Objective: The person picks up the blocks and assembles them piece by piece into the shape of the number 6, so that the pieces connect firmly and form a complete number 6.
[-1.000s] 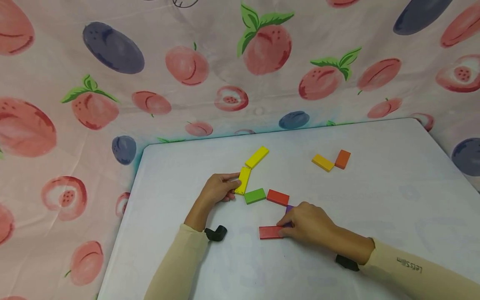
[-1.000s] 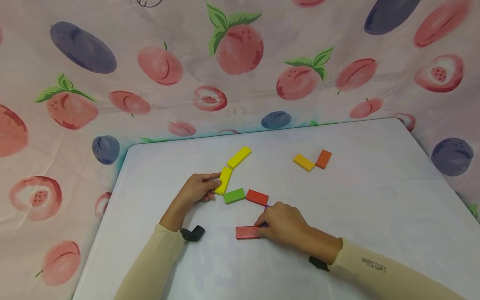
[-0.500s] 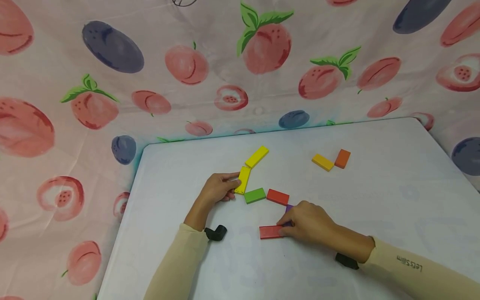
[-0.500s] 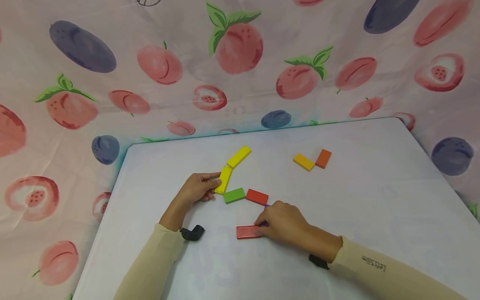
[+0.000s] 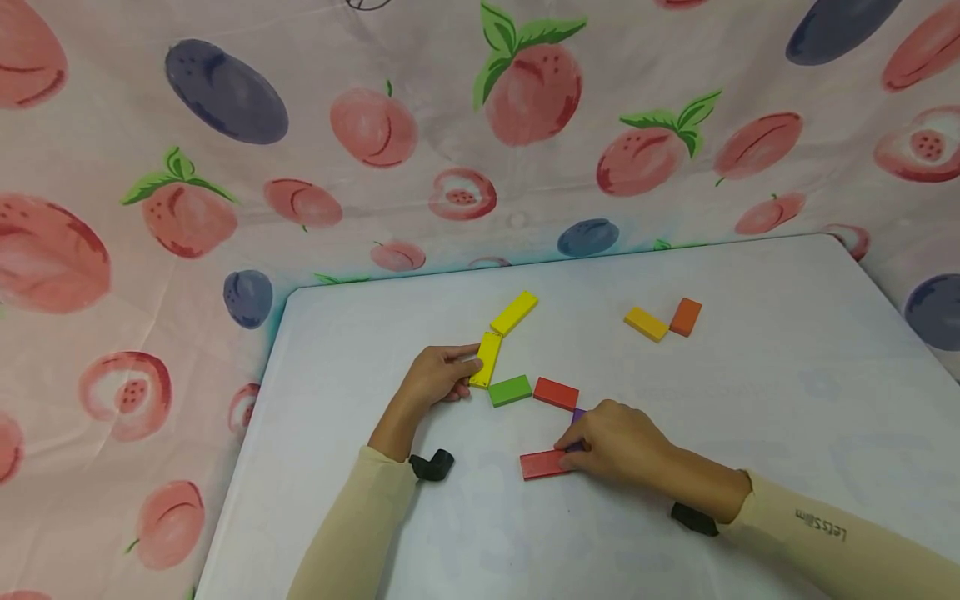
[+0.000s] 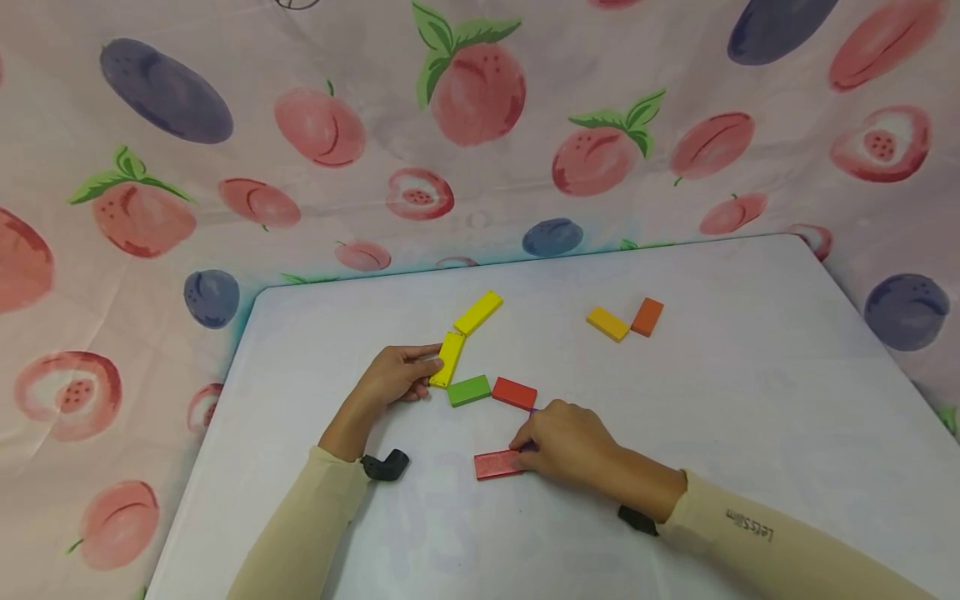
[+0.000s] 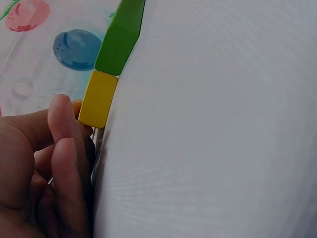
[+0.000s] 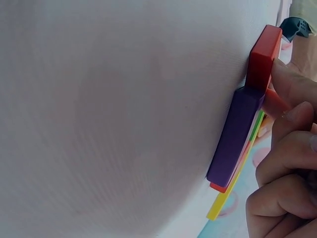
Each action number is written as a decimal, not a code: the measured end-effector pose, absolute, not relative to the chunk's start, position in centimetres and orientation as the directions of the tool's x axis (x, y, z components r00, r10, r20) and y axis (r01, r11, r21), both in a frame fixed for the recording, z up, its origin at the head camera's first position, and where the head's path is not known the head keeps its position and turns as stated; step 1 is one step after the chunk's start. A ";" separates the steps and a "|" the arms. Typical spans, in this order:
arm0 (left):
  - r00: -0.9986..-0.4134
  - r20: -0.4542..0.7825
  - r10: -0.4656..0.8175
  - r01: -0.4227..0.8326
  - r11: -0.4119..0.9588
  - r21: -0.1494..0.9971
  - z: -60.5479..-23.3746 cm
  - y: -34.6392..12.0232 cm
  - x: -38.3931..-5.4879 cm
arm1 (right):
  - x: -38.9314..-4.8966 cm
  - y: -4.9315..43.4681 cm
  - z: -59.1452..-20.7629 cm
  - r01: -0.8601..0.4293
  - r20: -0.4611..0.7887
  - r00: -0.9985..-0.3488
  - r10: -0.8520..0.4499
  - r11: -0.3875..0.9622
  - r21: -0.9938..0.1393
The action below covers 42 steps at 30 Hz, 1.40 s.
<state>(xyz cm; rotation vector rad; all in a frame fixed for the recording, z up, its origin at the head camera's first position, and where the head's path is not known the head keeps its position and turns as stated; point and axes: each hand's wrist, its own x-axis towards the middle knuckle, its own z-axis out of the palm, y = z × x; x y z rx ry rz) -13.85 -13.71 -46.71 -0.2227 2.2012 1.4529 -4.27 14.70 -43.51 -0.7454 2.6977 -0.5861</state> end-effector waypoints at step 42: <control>-0.866 -0.484 0.127 -0.395 0.422 0.816 -46.9 -13.9 -14.0 | -8.5 19.1 -42.5 -0.251 -0.088 -0.933 -0.349 0.805 -0.538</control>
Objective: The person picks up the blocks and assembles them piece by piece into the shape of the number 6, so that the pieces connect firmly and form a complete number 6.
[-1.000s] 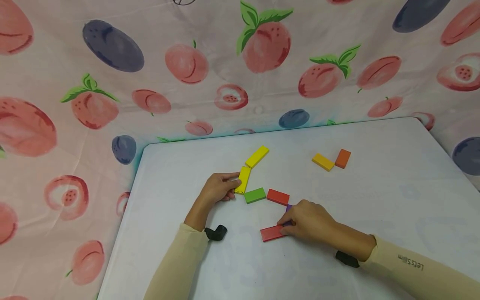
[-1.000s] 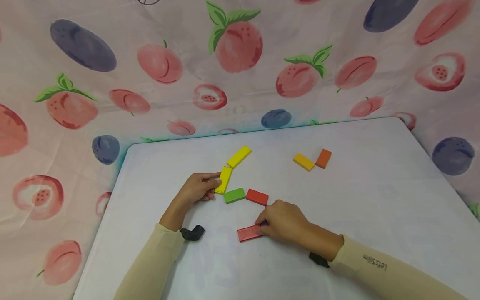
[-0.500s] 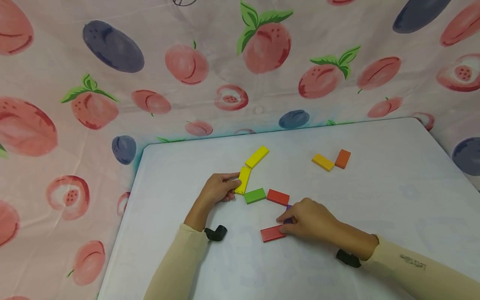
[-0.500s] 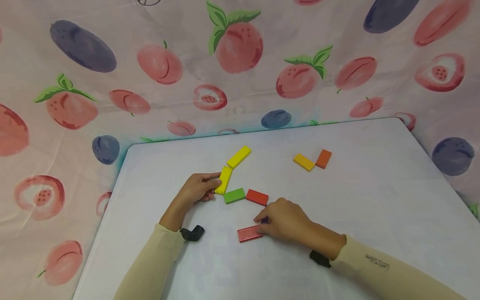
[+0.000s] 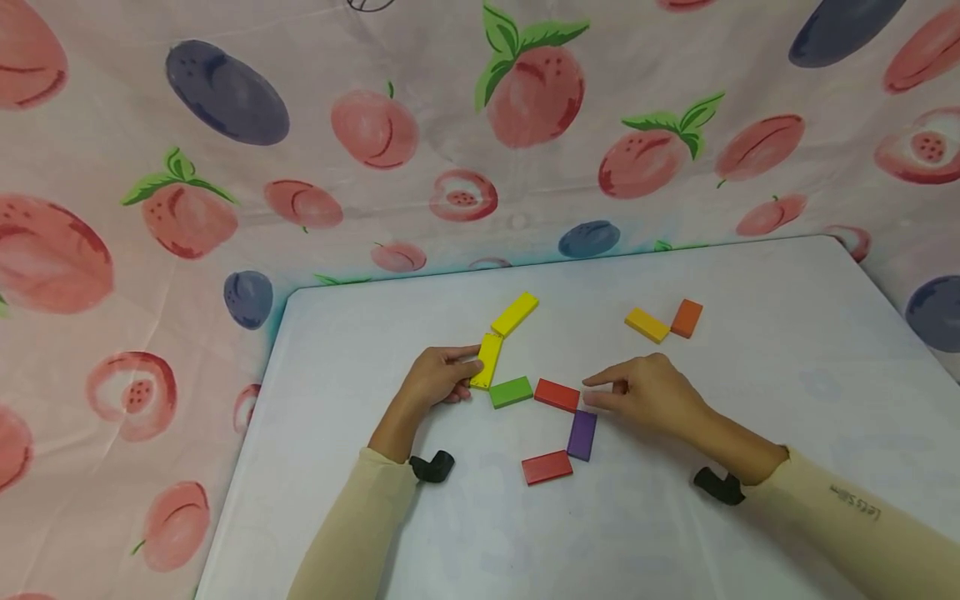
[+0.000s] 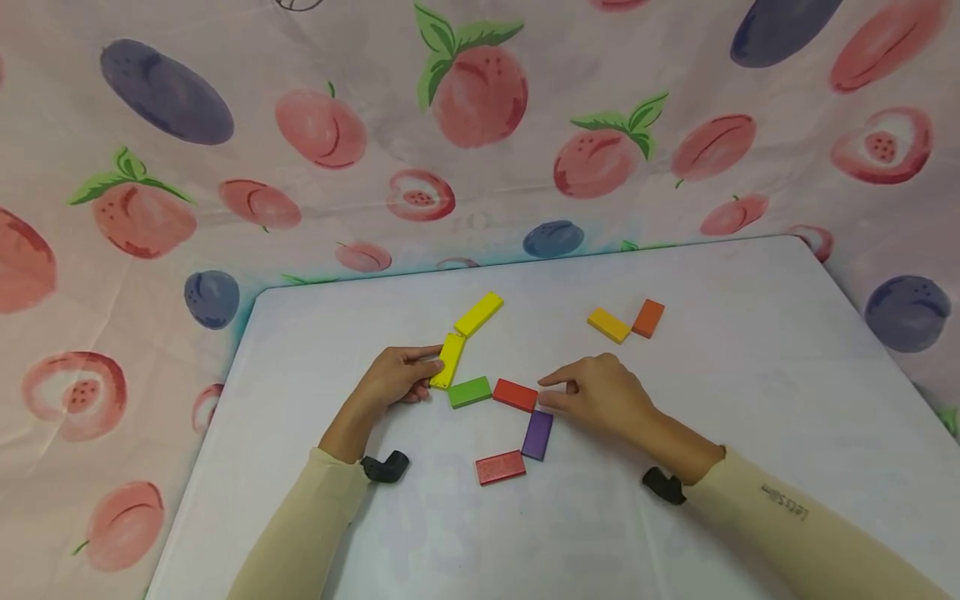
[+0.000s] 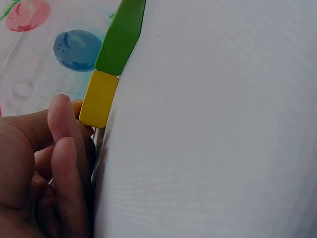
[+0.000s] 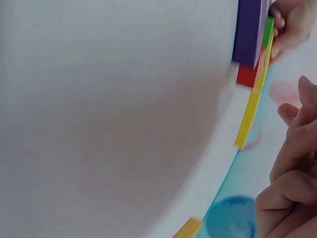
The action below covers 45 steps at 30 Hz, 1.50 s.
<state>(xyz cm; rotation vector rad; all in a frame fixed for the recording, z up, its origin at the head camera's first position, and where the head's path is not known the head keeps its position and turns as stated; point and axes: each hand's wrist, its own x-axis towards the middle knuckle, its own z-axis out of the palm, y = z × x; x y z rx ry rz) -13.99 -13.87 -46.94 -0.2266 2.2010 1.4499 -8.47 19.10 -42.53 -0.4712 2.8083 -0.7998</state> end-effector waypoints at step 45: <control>-0.868 -0.473 0.149 -0.381 0.411 0.828 -47.0 -13.8 -14.1 | -15.9 27.1 -44.2 0.002 -0.103 -0.993 -0.050 0.894 -0.448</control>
